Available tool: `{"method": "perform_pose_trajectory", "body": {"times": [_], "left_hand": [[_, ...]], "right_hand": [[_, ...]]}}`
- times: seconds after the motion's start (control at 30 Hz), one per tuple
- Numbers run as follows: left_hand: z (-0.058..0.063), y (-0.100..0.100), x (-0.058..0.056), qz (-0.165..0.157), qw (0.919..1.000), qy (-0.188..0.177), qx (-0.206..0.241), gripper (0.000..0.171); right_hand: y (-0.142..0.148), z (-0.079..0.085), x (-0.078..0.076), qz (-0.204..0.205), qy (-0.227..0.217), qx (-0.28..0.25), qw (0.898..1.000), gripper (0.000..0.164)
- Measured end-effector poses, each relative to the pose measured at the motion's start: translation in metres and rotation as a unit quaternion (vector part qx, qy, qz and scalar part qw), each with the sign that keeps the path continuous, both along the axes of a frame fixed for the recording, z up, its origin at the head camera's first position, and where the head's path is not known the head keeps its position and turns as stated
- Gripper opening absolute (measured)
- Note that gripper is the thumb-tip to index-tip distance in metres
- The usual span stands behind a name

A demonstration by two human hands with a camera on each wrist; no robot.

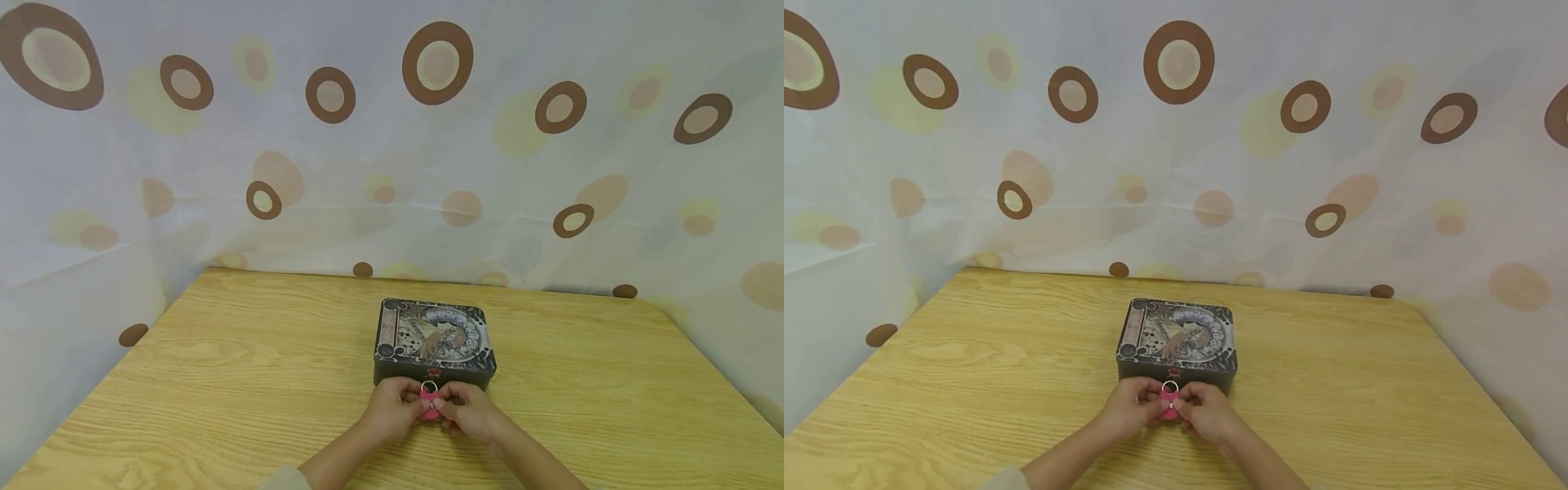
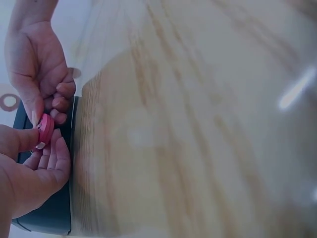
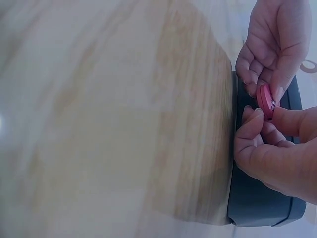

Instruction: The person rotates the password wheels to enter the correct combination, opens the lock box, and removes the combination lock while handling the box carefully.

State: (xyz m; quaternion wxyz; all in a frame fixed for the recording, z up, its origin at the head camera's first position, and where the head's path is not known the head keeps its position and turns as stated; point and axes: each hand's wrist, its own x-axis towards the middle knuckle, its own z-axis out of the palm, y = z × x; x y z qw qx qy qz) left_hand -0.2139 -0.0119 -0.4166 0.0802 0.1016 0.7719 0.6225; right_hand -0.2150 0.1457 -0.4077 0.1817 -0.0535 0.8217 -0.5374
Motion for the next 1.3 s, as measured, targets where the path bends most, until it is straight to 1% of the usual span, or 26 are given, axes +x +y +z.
{"method": "perform_pose_trajectory", "body": {"times": [0.13, 0.3, 0.47, 0.77, 1.07, 1.17, 1.3], "left_hand": [[0.0006, 0.0007, 0.0008, 0.001, 0.9999, 0.014, -0.003, 0.016], [0.0002, 0.0016, 0.0009, 0.005, 0.9998, 0.020, -0.004, 0.014], [-0.0005, 0.0015, 0.0008, 0.005, 0.9998, 0.015, -0.008, 0.013], [-0.0015, 0.0006, -0.0011, -0.012, 0.9999, -0.007, 0.001, 0.015], [0.0001, -0.0008, -0.0022, 0.003, 0.9999, -0.008, 0.012, 0.017], [-0.0007, -0.0016, -0.0027, -0.001, 0.9999, -0.005, 0.015, 0.019], [-0.0012, -0.0027, -0.0029, -0.013, 0.9997, -0.010, 0.017, 0.023]], "right_hand": [[-0.0006, 0.0008, 0.0005, -0.006, -0.003, 0.002, 1.000, 0.014], [-0.0008, 0.0012, 0.0007, -0.007, -0.005, 0.002, 1.000, 0.014], [-0.0006, -0.0001, 0.0009, -0.002, -0.001, 0.001, 1.000, 0.014], [0.0004, 0.0025, 0.0019, 0.006, 0.001, -0.004, 1.000, 0.015], [0.0004, 0.0026, 0.0026, 0.002, 0.005, -0.006, 1.000, 0.015], [0.0006, 0.0023, 0.0029, 0.005, 0.003, -0.009, 1.000, 0.015], [0.0013, 0.0017, 0.0027, 0.006, -0.005, -0.013, 1.000, 0.015]]}}
